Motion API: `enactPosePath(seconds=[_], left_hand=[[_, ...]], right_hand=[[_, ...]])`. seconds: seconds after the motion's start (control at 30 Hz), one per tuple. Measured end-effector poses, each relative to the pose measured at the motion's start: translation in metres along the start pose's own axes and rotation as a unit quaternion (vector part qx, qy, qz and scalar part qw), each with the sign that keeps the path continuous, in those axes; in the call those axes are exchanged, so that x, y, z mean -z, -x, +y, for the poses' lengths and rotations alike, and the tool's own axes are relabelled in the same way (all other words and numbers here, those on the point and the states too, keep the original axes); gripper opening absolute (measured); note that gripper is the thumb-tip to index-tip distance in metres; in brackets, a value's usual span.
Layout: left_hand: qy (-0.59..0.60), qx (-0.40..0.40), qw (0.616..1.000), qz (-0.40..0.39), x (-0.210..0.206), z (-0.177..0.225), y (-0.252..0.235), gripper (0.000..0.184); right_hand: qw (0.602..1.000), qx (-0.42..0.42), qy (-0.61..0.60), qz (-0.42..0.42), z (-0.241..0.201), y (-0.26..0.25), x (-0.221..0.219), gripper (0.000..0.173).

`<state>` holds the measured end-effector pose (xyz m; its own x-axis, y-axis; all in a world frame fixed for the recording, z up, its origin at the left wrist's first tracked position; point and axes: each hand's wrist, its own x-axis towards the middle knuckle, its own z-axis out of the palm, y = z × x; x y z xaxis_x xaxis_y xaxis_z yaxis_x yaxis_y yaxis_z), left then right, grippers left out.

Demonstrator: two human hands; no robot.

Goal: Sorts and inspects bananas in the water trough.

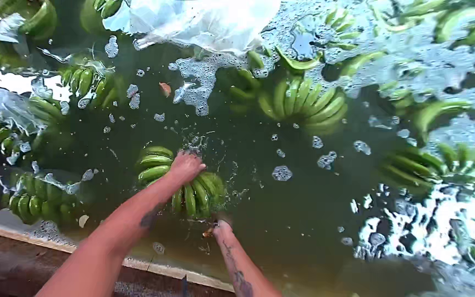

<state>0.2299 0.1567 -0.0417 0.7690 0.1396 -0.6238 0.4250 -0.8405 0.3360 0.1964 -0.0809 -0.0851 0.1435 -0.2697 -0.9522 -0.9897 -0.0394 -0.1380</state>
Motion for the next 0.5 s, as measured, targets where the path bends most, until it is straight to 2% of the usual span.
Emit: enactPosePath(seconds=[0.1,0.17,0.27,0.33,0.4,0.47,0.5], left_hand=[[0.008,0.102,0.984,-0.143,-0.008,-0.004,-0.016,0.035],[0.036,0.12,0.976,-0.176,-0.021,-0.011,-0.01,0.043],[0.064,0.157,0.975,-0.144,-0.041,-0.026,0.001,0.039],[0.124,0.222,0.959,-0.126,-0.053,-0.034,0.021,0.044],[0.189,0.278,0.939,-0.071,-0.078,-0.05,0.045,0.049],[0.274,0.331,0.903,-0.02,-0.105,-0.062,0.067,0.05],[0.332,0.366,0.869,0.019,-0.118,-0.062,0.079,0.048]], right_hand=[[0.999,0.033,-0.024,0.027,-0.022,0.0,0.014,0.037],[0.993,0.117,-0.029,0.02,-0.041,-0.009,0.031,0.038],[0.97,0.24,0.002,0.027,-0.078,-0.027,0.056,0.021],[0.965,0.26,-0.009,0.045,-0.103,-0.035,0.076,0.016],[0.954,0.283,-0.041,0.086,-0.129,-0.039,0.094,0.012],[0.939,0.316,-0.064,0.124,-0.151,-0.044,0.115,0.017],[0.928,0.338,-0.057,0.146,-0.161,-0.048,0.127,0.021]])
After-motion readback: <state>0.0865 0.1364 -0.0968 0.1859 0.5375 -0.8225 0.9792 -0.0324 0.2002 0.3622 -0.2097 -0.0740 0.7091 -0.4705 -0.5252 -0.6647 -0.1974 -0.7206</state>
